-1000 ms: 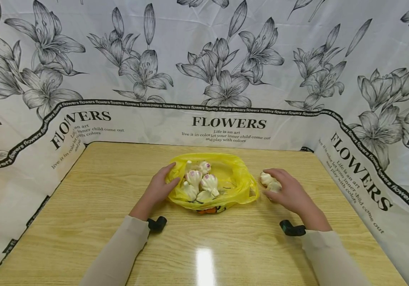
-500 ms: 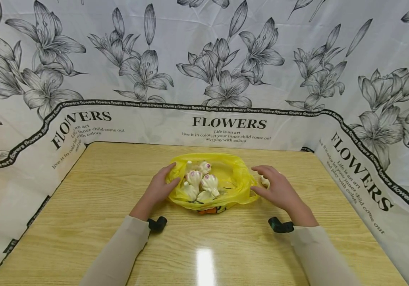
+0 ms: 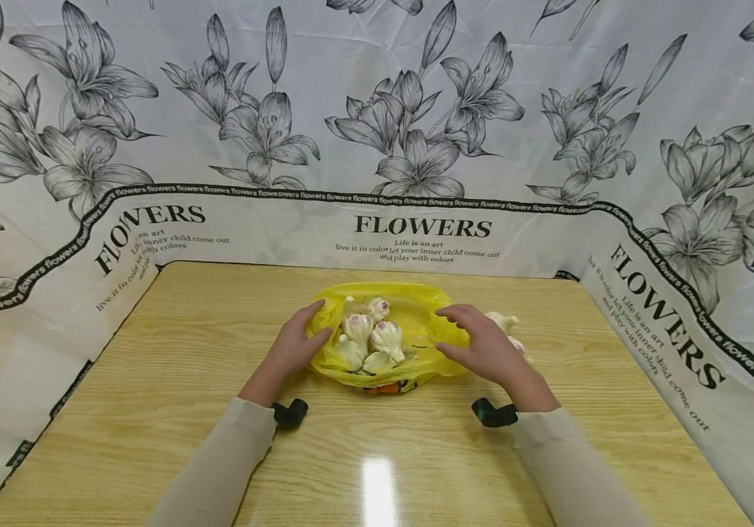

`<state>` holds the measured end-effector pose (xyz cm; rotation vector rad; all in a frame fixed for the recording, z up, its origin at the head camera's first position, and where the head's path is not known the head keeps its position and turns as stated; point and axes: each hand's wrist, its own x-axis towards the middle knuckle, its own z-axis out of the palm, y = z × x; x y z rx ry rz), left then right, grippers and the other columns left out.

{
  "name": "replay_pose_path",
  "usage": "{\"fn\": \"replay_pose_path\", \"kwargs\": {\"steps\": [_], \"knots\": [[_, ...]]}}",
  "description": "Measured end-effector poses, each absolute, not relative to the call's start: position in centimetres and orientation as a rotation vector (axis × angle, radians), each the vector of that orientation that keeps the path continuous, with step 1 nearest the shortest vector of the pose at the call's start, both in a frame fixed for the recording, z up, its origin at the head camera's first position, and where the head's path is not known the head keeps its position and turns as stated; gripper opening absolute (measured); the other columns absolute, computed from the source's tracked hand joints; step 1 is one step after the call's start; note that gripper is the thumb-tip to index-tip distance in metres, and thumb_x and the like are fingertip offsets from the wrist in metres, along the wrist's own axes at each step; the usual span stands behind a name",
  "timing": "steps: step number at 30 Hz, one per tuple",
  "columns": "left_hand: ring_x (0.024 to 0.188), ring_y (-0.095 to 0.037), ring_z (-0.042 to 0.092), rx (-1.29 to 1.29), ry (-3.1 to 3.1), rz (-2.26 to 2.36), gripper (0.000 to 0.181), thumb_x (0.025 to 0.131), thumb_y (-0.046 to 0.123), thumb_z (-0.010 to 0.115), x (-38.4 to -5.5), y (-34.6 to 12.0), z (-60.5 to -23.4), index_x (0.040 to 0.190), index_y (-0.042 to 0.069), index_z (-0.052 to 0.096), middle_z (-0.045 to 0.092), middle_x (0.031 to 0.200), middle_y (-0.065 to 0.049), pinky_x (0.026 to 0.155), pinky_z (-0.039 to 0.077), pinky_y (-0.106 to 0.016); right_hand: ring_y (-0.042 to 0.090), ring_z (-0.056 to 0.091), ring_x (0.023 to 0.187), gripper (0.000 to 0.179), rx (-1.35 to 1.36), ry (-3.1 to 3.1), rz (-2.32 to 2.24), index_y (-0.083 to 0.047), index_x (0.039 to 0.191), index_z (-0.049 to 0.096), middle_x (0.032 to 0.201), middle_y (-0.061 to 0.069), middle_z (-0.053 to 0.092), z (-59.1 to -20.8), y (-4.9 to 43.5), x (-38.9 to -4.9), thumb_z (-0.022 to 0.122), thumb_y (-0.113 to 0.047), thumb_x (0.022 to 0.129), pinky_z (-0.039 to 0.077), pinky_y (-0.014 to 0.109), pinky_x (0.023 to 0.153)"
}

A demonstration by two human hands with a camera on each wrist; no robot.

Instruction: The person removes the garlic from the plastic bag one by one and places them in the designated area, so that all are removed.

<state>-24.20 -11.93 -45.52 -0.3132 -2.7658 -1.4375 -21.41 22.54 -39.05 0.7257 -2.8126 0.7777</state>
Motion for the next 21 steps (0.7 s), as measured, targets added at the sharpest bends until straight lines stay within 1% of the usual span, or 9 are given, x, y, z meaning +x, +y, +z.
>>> {"fn": "replay_pose_path", "kwargs": {"steps": [6, 13, 21], "knots": [[0.144, -0.034, 0.031, -0.305, -2.771, -1.442, 0.063, 0.097, 0.035, 0.056, -24.2, -11.9, -45.5, 0.153, 0.019, 0.031, 0.033, 0.156, -0.012, 0.116, 0.029, -0.053, 0.036, 0.058, 0.113, 0.053, 0.762, -2.798, 0.797, -0.014, 0.135, 0.055, 0.134, 0.010, 0.056, -39.3, 21.5, -21.6, 0.073, -0.026, 0.086, 0.050, 0.052, 0.094], [0.144, -0.034, 0.031, -0.305, -2.767, -1.453, 0.063, 0.097, 0.035, 0.056, -24.2, -12.0, -45.5, 0.153, 0.020, 0.031, 0.033, 0.156, -0.012, 0.115, 0.029, -0.053, 0.030, 0.059, 0.112, 0.052, 0.803, -2.790, 0.807, -0.017, 0.135, 0.055, 0.131, 0.007, 0.058, -39.7, 20.6, -21.8, 0.073, -0.028, 0.087, 0.050, 0.048, 0.094], [0.144, -0.034, 0.031, -0.314, -2.763, -1.439, 0.063, 0.097, 0.036, 0.056, -24.2, -12.0, -45.6, 0.153, 0.020, 0.031, 0.034, 0.155, -0.012, 0.116, 0.028, -0.053, 0.033, 0.060, 0.112, 0.051, 0.833, -2.798, 0.853, -0.017, 0.133, 0.056, 0.132, 0.005, 0.058, -40.2, 19.5, -21.9, 0.073, -0.025, 0.086, 0.050, 0.049, 0.093]]}}
